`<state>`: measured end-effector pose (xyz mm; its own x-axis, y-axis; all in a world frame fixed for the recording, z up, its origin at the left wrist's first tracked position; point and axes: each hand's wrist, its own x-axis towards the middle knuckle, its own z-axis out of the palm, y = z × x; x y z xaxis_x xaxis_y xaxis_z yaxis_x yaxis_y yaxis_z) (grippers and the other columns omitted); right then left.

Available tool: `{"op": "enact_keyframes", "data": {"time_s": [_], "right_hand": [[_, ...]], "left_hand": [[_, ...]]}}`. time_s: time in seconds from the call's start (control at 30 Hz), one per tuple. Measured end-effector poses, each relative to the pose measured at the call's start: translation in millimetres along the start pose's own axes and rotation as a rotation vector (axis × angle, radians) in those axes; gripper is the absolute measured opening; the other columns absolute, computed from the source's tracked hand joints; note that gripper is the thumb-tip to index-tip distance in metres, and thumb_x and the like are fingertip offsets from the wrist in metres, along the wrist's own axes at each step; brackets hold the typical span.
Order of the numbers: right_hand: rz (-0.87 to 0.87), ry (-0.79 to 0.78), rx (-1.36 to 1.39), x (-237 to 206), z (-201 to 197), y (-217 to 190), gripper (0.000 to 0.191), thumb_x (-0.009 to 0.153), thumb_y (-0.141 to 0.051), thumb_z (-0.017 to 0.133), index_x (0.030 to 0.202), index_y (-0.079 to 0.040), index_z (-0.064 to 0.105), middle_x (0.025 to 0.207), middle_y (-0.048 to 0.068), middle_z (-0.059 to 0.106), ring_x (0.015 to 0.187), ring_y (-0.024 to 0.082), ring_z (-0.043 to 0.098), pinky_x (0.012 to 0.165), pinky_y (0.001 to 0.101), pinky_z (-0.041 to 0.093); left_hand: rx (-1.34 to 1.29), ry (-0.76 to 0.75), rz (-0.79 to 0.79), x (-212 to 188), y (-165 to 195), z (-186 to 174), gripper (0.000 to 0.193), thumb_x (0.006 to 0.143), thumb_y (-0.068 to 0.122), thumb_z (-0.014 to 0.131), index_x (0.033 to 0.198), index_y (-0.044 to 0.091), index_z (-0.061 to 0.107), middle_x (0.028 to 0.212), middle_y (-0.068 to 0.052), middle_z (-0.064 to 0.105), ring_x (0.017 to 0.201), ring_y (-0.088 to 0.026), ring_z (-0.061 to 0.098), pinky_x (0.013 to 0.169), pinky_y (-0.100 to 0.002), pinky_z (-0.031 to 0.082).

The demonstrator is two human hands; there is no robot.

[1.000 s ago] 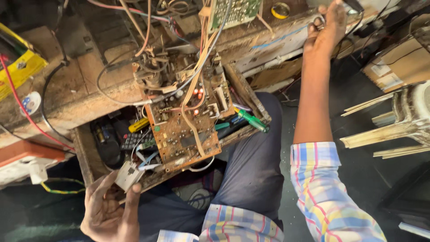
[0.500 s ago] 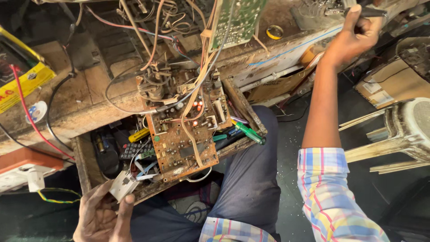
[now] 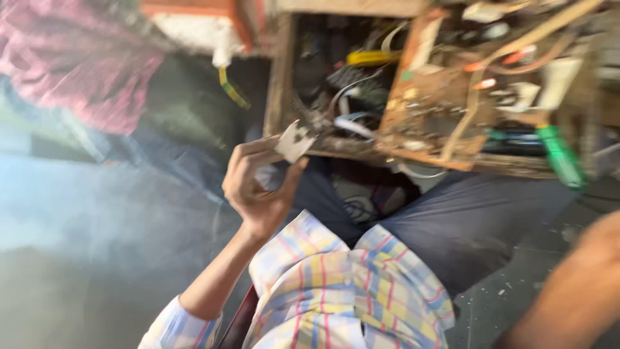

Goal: The person sits on the floor and uses a screwdriver to work on a small white electrical switch component, fitting parts into it. They then pick up a large green circuit board, hold it against the workbench, and solder points on the board with a soldering iron.

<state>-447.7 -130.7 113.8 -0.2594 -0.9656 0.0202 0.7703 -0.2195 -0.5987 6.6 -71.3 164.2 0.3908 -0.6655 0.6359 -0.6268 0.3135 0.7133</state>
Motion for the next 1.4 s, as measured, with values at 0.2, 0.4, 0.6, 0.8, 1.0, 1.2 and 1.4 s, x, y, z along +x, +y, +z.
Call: {"op": "enact_keyframes", "data": {"time_s": [0.2, 0.4, 0.6, 0.8, 1.0, 1.2, 1.4], "right_hand": [[0.515, 0.083, -0.033, -106, 48, 109, 0.018, 0.115, -0.024, 0.060, 0.112, -0.007, 0.066, 0.094, 0.013, 0.070, 0.075, 0.014, 0.062, 0.060, 0.0226, 0.050], [0.493, 0.033, -0.143, -116, 90, 164, 0.016, 0.107, -0.015, 0.063, 0.114, -0.001, 0.066, 0.098, 0.016, 0.074, 0.079, 0.018, 0.070, 0.071, 0.0268, 0.056], [0.517, 0.011, -0.180, -118, 109, 169, 0.024, 0.108, -0.020, 0.064, 0.119, 0.001, 0.066, 0.096, 0.018, 0.075, 0.075, 0.017, 0.069, 0.070, 0.0247, 0.055], [0.504, 0.012, -0.206, -118, 114, 171, 0.030, 0.106, -0.020, 0.065, 0.123, 0.005, 0.065, 0.096, 0.017, 0.075, 0.075, 0.016, 0.068, 0.071, 0.0234, 0.055], [0.508, -0.003, -0.200, -120, 118, 172, 0.032, 0.107, -0.019, 0.065, 0.125, 0.007, 0.065, 0.098, 0.017, 0.074, 0.078, 0.015, 0.068, 0.074, 0.0226, 0.056], [0.496, -0.032, -0.214, -122, 119, 171, 0.031, 0.106, -0.017, 0.065, 0.126, 0.006, 0.064, 0.100, 0.017, 0.074, 0.080, 0.015, 0.068, 0.075, 0.0231, 0.057], [0.491, -0.044, -0.208, -122, 119, 171, 0.034, 0.104, -0.017, 0.066, 0.127, 0.008, 0.062, 0.101, 0.017, 0.073, 0.084, 0.017, 0.070, 0.076, 0.0242, 0.057]], "left_hand": [[0.025, 0.047, 0.015, -17, -8, -7, 0.035, 0.078, -0.001, 0.094, 0.091, 0.003, 0.062, 0.114, -0.015, 0.071, 0.107, -0.027, 0.073, 0.091, -0.036, 0.061], [-0.003, 0.059, 0.003, -21, -14, -10, 0.035, 0.078, 0.001, 0.094, 0.090, 0.003, 0.062, 0.113, -0.014, 0.070, 0.105, -0.026, 0.073, 0.088, -0.036, 0.060], [-0.013, 0.071, -0.037, -23, -22, -11, 0.036, 0.077, 0.004, 0.095, 0.088, 0.004, 0.060, 0.112, -0.013, 0.070, 0.105, -0.025, 0.073, 0.087, -0.035, 0.060], [-0.088, 0.060, -0.039, -25, -28, -11, 0.035, 0.079, 0.002, 0.094, 0.087, 0.004, 0.059, 0.116, -0.013, 0.068, 0.110, -0.025, 0.072, 0.090, -0.035, 0.060], [-0.119, 0.038, -0.023, -22, -28, -17, 0.037, 0.080, 0.001, 0.093, 0.087, 0.004, 0.057, 0.115, -0.013, 0.068, 0.113, -0.025, 0.072, 0.092, -0.035, 0.062], [-0.149, 0.013, -0.062, -20, -26, -22, 0.037, 0.080, 0.000, 0.092, 0.087, 0.004, 0.057, 0.116, -0.015, 0.068, 0.112, -0.026, 0.073, 0.091, -0.035, 0.063], [-0.104, 0.036, -0.003, -20, -26, -22, 0.038, 0.080, 0.001, 0.093, 0.086, 0.004, 0.056, 0.114, -0.014, 0.069, 0.111, -0.026, 0.073, 0.090, -0.035, 0.063]]}}
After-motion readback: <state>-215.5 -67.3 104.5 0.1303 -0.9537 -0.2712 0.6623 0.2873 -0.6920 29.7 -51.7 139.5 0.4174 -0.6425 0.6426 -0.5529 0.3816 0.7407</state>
